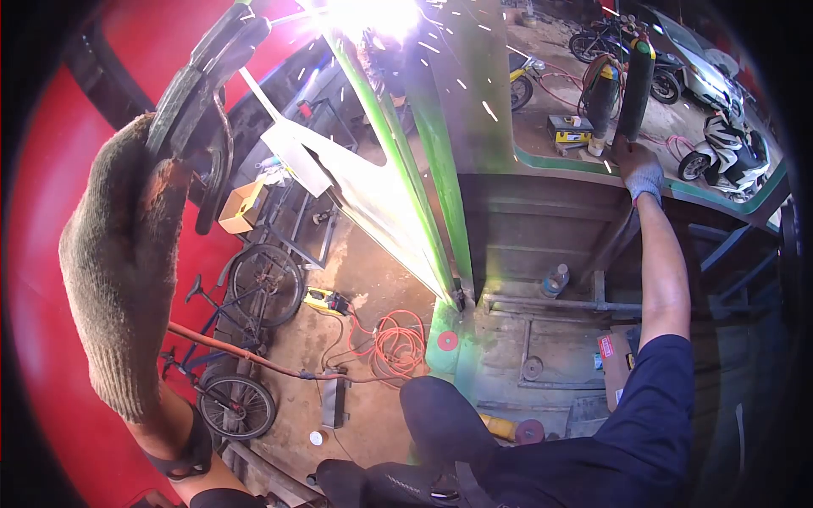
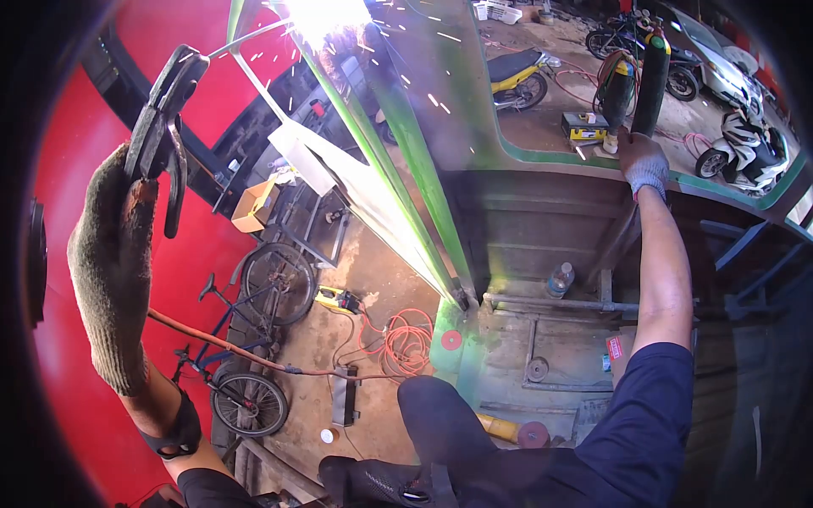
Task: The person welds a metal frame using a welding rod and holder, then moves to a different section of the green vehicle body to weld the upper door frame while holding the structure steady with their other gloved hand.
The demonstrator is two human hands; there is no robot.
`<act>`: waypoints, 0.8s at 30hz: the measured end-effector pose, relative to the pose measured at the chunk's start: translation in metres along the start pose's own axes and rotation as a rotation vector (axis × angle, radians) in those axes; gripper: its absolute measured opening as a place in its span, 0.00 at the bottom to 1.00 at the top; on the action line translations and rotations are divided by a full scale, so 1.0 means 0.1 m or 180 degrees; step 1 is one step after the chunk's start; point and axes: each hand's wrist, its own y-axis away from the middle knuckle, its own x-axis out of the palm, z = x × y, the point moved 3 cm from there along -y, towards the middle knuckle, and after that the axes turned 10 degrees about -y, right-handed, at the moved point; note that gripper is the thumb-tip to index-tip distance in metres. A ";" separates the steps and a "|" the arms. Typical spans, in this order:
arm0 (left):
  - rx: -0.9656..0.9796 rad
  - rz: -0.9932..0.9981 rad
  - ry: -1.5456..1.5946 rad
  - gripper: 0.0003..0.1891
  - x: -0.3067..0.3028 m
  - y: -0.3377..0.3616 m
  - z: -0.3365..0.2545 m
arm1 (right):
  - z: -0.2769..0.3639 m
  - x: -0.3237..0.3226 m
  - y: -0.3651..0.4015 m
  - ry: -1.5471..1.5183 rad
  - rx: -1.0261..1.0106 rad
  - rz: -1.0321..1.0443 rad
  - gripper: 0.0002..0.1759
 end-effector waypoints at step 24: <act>0.0027 -0.0034 -0.0519 0.18 0.04 -0.01 0.11 | -0.04 0.02 0.01 -0.0178 -0.0174 -0.0276 0.32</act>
